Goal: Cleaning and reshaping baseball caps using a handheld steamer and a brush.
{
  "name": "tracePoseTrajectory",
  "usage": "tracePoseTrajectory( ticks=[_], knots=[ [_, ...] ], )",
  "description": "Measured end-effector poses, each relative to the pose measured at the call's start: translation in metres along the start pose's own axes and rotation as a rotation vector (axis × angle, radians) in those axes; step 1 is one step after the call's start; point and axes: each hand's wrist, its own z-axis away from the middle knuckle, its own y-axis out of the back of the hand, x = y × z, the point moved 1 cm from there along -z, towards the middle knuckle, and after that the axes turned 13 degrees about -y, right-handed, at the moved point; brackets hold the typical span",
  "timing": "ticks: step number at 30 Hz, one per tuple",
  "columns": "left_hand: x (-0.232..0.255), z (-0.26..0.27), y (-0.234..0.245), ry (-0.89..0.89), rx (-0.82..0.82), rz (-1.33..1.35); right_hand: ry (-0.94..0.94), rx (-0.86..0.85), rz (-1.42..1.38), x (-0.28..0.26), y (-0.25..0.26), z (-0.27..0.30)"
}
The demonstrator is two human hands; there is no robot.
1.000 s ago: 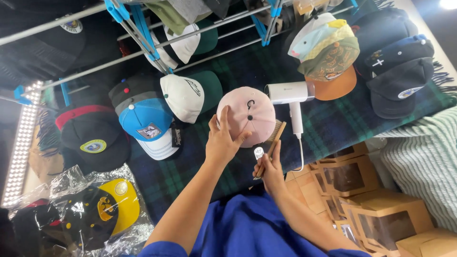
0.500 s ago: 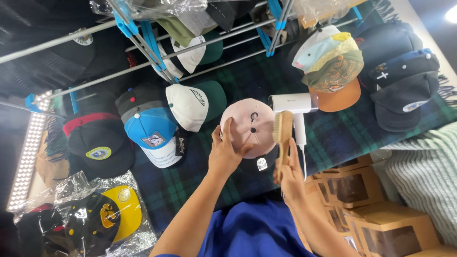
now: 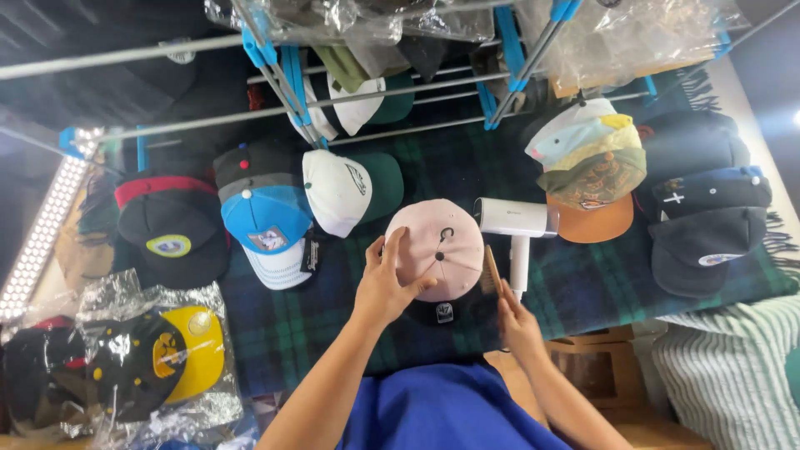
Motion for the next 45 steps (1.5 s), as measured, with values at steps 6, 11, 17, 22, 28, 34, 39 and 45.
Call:
tracePoseTrajectory(
  ticks=[6,11,17,22,28,34,39,45],
  knots=[
    [-0.003,-0.004,-0.008,0.067,0.032,0.083,0.786,-0.157,0.141,-0.12,0.058,-0.013],
    [-0.006,-0.005,-0.01,0.103,0.044,0.094,0.702,-0.2,0.45,-0.211,0.022,-0.062],
    [0.008,-0.002,-0.005,0.106,0.089,0.158,0.463,-0.338,0.955,-0.258,0.022,-0.09],
    [0.011,0.006,-0.013,0.175,0.147,0.254,0.471,-0.403,0.863,-0.285,0.056,-0.075],
    [0.004,0.009,-0.022,0.21,0.263,0.357,0.488,-0.593,0.886,-0.362,0.049,0.022],
    [-0.003,0.008,-0.029,0.163,0.317,0.355,0.636,-0.271,1.376,-0.345,-0.004,-0.046],
    [0.003,0.02,-0.04,0.101,0.343,0.327,0.581,-0.183,1.178,-0.356,0.014,0.001],
    [0.035,0.03,-0.025,-0.056,0.402,0.419,0.953,-0.269,0.733,-0.271,-0.001,0.052]
  ],
)
